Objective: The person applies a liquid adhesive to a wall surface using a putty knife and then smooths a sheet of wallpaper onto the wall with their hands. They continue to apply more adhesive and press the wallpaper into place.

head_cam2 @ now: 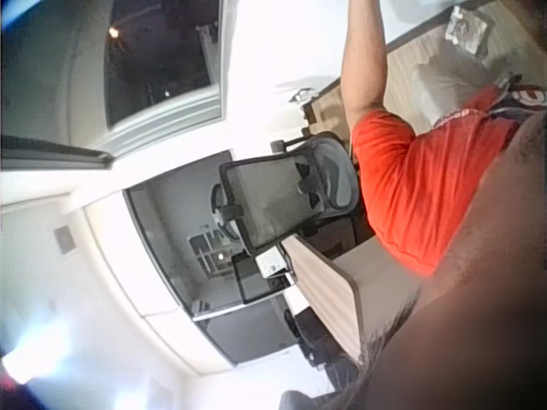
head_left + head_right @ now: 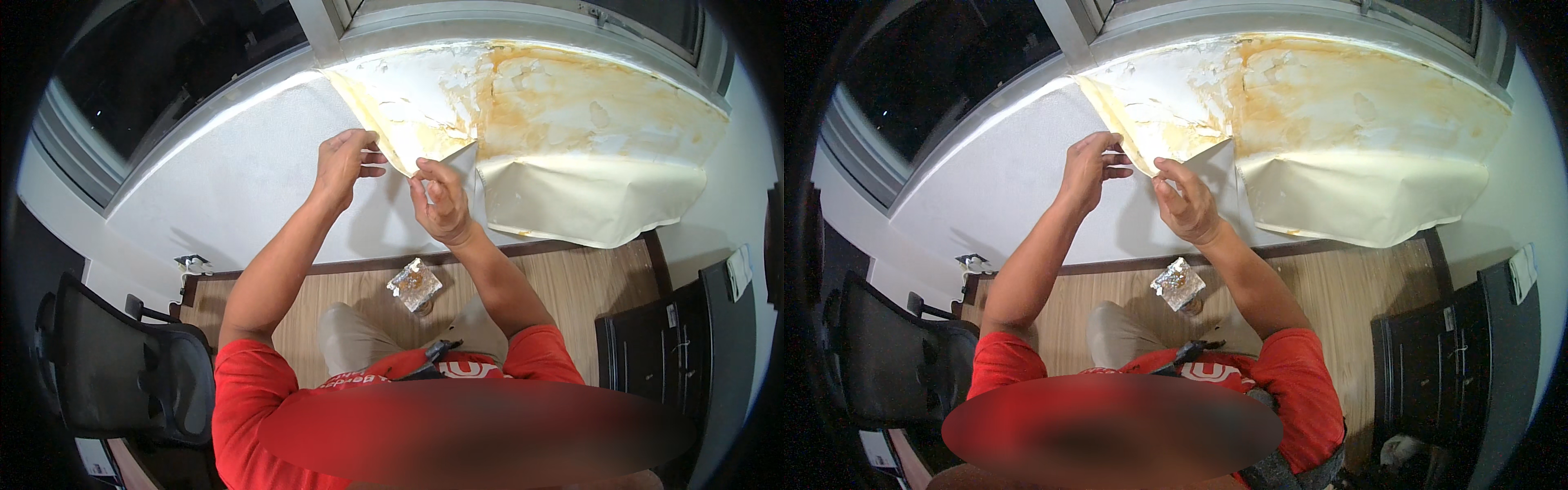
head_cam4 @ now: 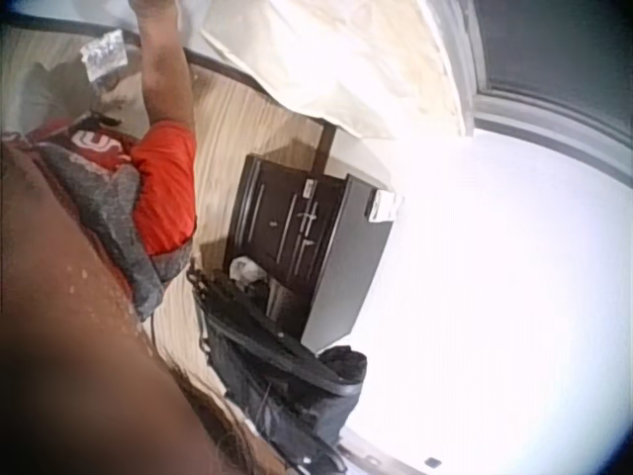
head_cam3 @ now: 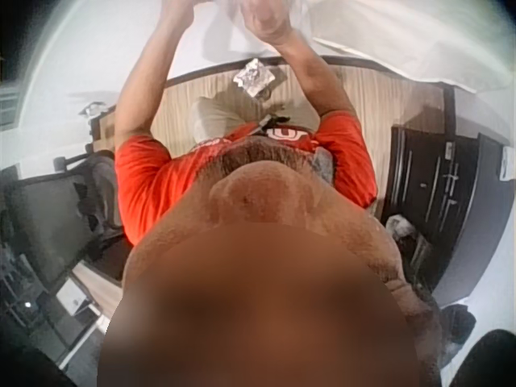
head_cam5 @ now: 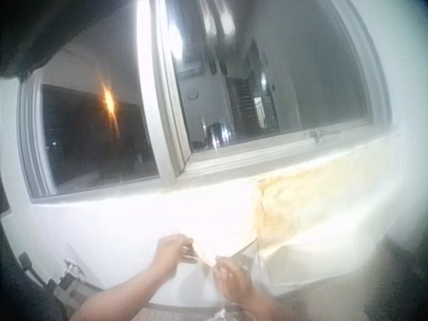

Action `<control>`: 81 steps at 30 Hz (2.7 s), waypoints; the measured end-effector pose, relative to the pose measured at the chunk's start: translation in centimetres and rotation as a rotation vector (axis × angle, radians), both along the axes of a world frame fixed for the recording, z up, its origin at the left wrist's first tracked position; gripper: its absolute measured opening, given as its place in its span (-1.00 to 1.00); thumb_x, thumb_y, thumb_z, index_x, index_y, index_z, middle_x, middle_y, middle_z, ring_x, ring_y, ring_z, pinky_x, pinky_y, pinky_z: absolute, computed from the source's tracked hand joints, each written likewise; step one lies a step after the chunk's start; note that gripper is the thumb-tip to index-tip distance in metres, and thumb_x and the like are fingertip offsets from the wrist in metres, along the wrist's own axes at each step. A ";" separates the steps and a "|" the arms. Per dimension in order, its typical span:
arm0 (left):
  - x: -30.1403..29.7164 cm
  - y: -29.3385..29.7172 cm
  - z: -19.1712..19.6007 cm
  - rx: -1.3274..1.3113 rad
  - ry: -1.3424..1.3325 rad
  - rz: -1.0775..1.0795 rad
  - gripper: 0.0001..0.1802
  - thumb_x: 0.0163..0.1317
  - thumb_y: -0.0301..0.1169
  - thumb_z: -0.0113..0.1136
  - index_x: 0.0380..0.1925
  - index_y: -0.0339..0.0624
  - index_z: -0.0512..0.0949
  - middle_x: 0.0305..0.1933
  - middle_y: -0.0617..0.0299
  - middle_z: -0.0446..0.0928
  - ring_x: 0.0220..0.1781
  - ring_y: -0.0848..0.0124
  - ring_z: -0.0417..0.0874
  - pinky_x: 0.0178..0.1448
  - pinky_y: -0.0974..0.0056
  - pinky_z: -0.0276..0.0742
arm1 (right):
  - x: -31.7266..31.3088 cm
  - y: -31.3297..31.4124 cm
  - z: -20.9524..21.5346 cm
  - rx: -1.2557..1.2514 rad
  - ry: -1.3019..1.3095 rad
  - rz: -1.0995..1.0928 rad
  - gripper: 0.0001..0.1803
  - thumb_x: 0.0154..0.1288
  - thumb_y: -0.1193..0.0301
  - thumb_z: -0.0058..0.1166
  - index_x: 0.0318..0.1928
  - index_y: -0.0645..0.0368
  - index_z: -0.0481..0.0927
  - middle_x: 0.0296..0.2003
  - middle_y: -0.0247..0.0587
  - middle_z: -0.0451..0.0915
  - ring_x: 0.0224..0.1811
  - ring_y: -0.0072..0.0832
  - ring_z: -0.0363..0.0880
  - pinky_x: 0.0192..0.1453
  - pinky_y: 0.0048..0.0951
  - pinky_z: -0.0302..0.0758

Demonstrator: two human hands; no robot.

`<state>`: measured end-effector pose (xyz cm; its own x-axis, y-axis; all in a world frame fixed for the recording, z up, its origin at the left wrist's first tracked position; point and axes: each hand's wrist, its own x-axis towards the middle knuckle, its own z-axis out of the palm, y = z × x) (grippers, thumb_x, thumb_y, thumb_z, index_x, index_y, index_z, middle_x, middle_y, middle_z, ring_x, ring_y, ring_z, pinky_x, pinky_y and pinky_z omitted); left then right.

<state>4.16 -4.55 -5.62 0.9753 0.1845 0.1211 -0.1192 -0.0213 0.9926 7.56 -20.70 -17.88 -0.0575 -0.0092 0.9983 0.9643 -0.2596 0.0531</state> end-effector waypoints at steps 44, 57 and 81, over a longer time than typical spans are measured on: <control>0.6 1.3 -3.7 0.113 -0.135 -0.029 -0.54 0.47 -0.26 0.08 0.12 -0.49 0.50 0.12 -0.07 0.56 0.05 0.19 0.68 0.19 0.06 0.70 | -3.8 -7.2 -8.0 0.002 0.854 -0.149 -0.76 0.42 0.57 0.15 0.05 0.30 0.69 -0.28 -0.06 0.70 -0.34 -0.44 0.63 -0.28 -0.44 0.53; 2.0 5.3 -6.3 -0.086 -0.023 0.077 -0.68 0.31 -0.29 0.26 -0.05 -0.27 0.62 -0.09 0.01 0.69 -0.06 0.14 0.74 0.02 0.08 0.68 | -7.2 -5.5 -20.6 -0.604 1.413 0.034 -0.39 0.45 0.20 0.13 0.39 0.24 0.43 0.31 0.24 0.51 0.38 0.15 0.46 0.49 -0.07 0.37; -1.3 7.6 -5.0 -0.007 -0.036 0.244 -0.61 0.40 -0.23 0.23 0.02 -0.34 0.60 -0.17 0.12 0.63 -0.17 0.35 0.67 -0.13 0.24 0.61 | -10.6 -2.7 -28.1 0.428 2.236 0.793 -0.82 0.38 0.40 0.29 -0.08 0.12 0.61 -0.22 -0.33 0.69 -0.17 -0.42 0.73 -0.17 -0.41 0.61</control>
